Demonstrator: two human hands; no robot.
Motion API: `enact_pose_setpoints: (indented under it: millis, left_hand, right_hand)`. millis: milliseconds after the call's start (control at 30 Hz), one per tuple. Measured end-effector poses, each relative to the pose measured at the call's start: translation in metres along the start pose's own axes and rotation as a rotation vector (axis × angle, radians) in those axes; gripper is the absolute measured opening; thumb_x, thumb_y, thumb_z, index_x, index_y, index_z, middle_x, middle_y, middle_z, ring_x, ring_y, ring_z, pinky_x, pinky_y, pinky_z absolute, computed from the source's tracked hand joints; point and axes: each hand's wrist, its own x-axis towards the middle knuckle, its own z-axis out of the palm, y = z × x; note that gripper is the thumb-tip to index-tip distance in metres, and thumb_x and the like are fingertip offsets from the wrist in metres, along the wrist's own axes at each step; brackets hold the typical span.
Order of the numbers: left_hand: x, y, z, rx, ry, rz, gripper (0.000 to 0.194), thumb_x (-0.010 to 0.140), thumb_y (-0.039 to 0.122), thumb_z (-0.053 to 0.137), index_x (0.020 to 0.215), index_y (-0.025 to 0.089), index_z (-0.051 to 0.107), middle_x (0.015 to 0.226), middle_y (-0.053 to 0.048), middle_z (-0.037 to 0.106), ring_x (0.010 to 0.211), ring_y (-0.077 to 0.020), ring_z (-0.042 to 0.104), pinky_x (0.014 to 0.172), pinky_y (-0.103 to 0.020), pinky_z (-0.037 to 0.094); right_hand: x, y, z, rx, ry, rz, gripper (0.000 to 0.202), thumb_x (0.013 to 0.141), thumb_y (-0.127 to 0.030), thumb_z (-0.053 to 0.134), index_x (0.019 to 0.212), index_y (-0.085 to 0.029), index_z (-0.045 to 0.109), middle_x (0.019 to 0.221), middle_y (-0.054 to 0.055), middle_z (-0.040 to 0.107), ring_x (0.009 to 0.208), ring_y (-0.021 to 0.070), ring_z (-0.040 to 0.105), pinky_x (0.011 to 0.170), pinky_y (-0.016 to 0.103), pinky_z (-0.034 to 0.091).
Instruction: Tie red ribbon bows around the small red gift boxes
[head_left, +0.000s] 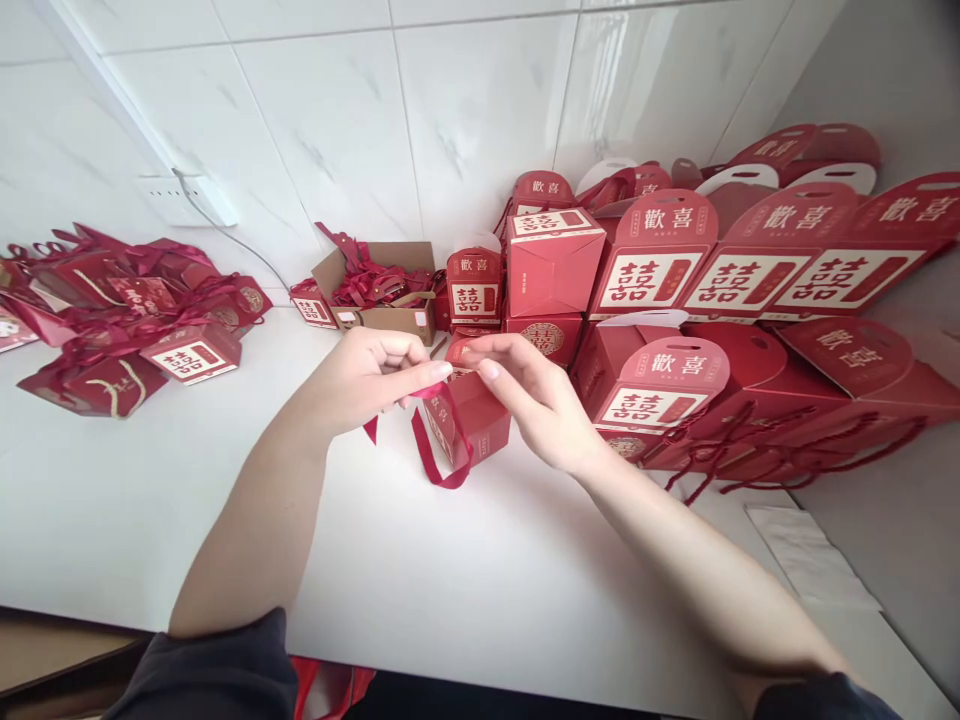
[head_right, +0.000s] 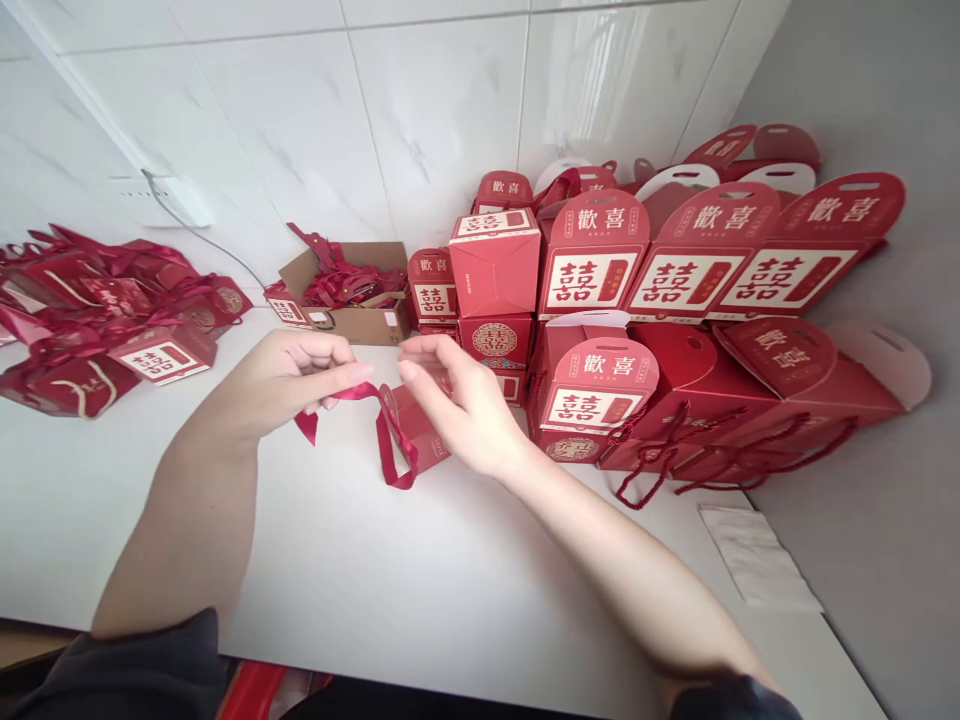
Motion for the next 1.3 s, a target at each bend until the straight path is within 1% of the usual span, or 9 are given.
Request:
enact_pose_setpoints:
  millis: [100, 167, 300, 533, 767, 900, 1067, 1200, 1300]
  left_hand:
    - [-0.002, 0.000, 0.004, -0.073, -0.001, 0.005, 0.033, 0.083, 0.042, 0.066, 0.064, 0.017, 0.059, 0.047, 0.003, 0.049, 0.040, -0.0058, 0.045, 0.034, -0.013, 0.036]
    - [-0.003, -0.001, 0.005, -0.121, -0.040, -0.020, 0.032, 0.083, 0.043, 0.067, 0.065, 0.017, 0.059, 0.045, 0.004, 0.050, 0.037, -0.0057, 0.044, 0.033, -0.014, 0.036]
    - [-0.001, -0.006, 0.004, -0.205, -0.175, -0.087, 0.033, 0.083, 0.047, 0.067, 0.070, 0.017, 0.061, 0.039, 0.005, 0.052, 0.031, -0.0059, 0.043, 0.032, -0.015, 0.041]
    - [0.004, -0.014, -0.009, -0.143, -0.623, -0.158, 0.023, 0.073, 0.041, 0.078, 0.072, 0.018, 0.073, 0.037, 0.003, 0.056, 0.026, -0.0067, 0.042, 0.028, -0.015, 0.036]
    - [0.010, -0.026, -0.023, -0.075, -0.775, -0.083, 0.016, 0.075, 0.034, 0.076, 0.066, 0.021, 0.073, 0.039, 0.001, 0.059, 0.030, -0.0077, 0.048, 0.035, -0.015, 0.039]
    - [0.021, -0.042, -0.033, -0.062, -0.773, -0.067, 0.016, 0.074, 0.033, 0.076, 0.065, 0.020, 0.074, 0.052, -0.004, 0.067, 0.045, -0.0134, 0.061, 0.046, -0.020, 0.049]
    - [0.025, -0.046, -0.032, -0.099, -0.860, 0.022, 0.011, 0.072, 0.028, 0.079, 0.078, 0.020, 0.076, 0.079, -0.010, 0.076, 0.068, -0.0183, 0.070, 0.061, -0.023, 0.054]
    - [0.024, -0.039, -0.015, -0.136, -1.010, 0.003, 0.042, 0.074, 0.026, 0.078, 0.114, 0.022, 0.068, 0.080, -0.009, 0.076, 0.066, -0.0180, 0.070, 0.064, -0.026, 0.056]
    - [0.021, -0.035, -0.003, -0.152, -1.006, 0.054, 0.050, 0.075, 0.030, 0.077, 0.123, 0.022, 0.064, 0.075, -0.005, 0.073, 0.061, -0.0145, 0.066, 0.058, -0.023, 0.053]
  right_hand:
    - [0.008, -0.011, 0.002, 0.299, -0.307, 0.209, 0.038, 0.089, -0.043, 0.065, 0.115, -0.016, 0.060, 0.092, 0.005, 0.071, 0.081, 0.0160, 0.066, 0.081, 0.033, 0.053]
    - [0.009, -0.011, 0.001, 0.413, -0.423, 0.273, 0.033, 0.088, -0.043, 0.066, 0.101, -0.013, 0.066, 0.083, 0.004, 0.071, 0.073, 0.0140, 0.065, 0.075, 0.030, 0.054]
    - [0.007, -0.005, -0.010, 0.493, -0.523, 0.334, 0.038, 0.093, -0.047, 0.057, 0.083, -0.012, 0.069, 0.077, 0.006, 0.072, 0.070, 0.0135, 0.067, 0.072, 0.027, 0.053]
    - [0.003, -0.011, -0.035, 0.335, -0.692, 0.360, 0.027, 0.085, -0.037, 0.071, 0.079, -0.011, 0.073, 0.052, 0.000, 0.066, 0.044, 0.0087, 0.055, 0.050, 0.021, 0.049]
    - [-0.004, -0.025, -0.058, 0.371, -0.939, 0.468, 0.021, 0.083, -0.031, 0.073, 0.082, -0.010, 0.075, 0.048, -0.002, 0.062, 0.036, 0.0074, 0.054, 0.039, 0.017, 0.047]
    - [-0.006, -0.028, -0.076, 0.326, -0.908, 0.271, 0.016, 0.083, -0.024, 0.074, 0.079, -0.009, 0.072, 0.061, 0.004, 0.068, 0.051, 0.0091, 0.061, 0.048, 0.017, 0.047]
    - [-0.005, -0.027, -0.075, 0.386, -0.849, 0.359, 0.016, 0.095, -0.028, 0.057, 0.088, -0.014, 0.060, 0.078, 0.008, 0.072, 0.072, 0.0146, 0.067, 0.069, 0.027, 0.053]
    - [-0.005, -0.024, -0.062, 0.400, -0.767, 0.507, 0.015, 0.097, -0.031, 0.053, 0.094, -0.016, 0.055, 0.056, -0.004, 0.055, 0.048, 0.0079, 0.049, 0.052, 0.021, 0.043]
    - [-0.005, -0.025, -0.055, 0.274, -0.629, 0.509, 0.021, 0.096, -0.039, 0.055, 0.097, -0.017, 0.056, 0.063, -0.006, 0.044, 0.048, 0.0049, 0.035, 0.045, 0.017, 0.031]
